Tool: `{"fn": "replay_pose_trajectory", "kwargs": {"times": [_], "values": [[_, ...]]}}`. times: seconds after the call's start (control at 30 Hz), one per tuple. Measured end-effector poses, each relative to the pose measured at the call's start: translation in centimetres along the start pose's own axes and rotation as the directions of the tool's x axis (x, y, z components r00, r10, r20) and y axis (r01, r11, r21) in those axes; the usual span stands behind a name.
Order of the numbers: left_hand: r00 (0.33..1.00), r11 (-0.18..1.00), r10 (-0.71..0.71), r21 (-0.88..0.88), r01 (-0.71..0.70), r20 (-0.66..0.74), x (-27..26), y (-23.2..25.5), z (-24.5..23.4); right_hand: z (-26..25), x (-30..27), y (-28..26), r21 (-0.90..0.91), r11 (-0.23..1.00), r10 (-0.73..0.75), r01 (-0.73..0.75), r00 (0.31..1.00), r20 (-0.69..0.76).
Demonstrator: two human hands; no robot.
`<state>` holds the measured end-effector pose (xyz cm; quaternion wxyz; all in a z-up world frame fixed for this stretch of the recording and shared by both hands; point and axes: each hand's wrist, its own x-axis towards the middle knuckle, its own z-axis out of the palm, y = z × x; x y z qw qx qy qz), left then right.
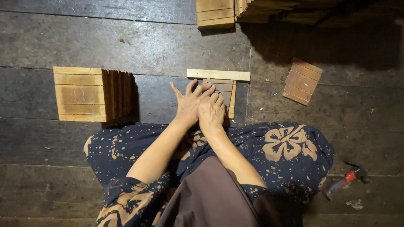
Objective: Marking wooden tiles with a pen using a wooden template jig for consistent placement
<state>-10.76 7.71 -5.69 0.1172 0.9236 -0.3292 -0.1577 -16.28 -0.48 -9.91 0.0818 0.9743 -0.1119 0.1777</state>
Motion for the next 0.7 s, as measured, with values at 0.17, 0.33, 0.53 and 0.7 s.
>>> {"fn": "replay_pose_trajectory", "kwargs": {"times": [0.17,0.33,0.53,0.7], "values": [[0.999,1.000,-0.022,0.000,0.022,0.047,0.0,0.4,-0.7,-0.9,0.5,0.0,0.015,1.000,-0.010,0.011,0.999,-0.054],[0.998,0.999,-0.029,0.015,0.028,0.059,0.0,0.5,-0.6,-3.3,1.2,0.0,0.014,1.000,-0.017,0.017,0.998,-0.065],[0.997,0.999,-0.042,0.027,0.040,0.070,0.1,0.6,-0.9,-3.6,1.4,-0.1,0.030,0.999,-0.023,0.026,0.996,-0.086],[0.998,0.999,-0.027,0.026,0.026,0.060,0.0,0.6,-0.8,-1.9,0.4,0.0,0.027,0.999,-0.017,0.020,0.997,-0.076]]}}
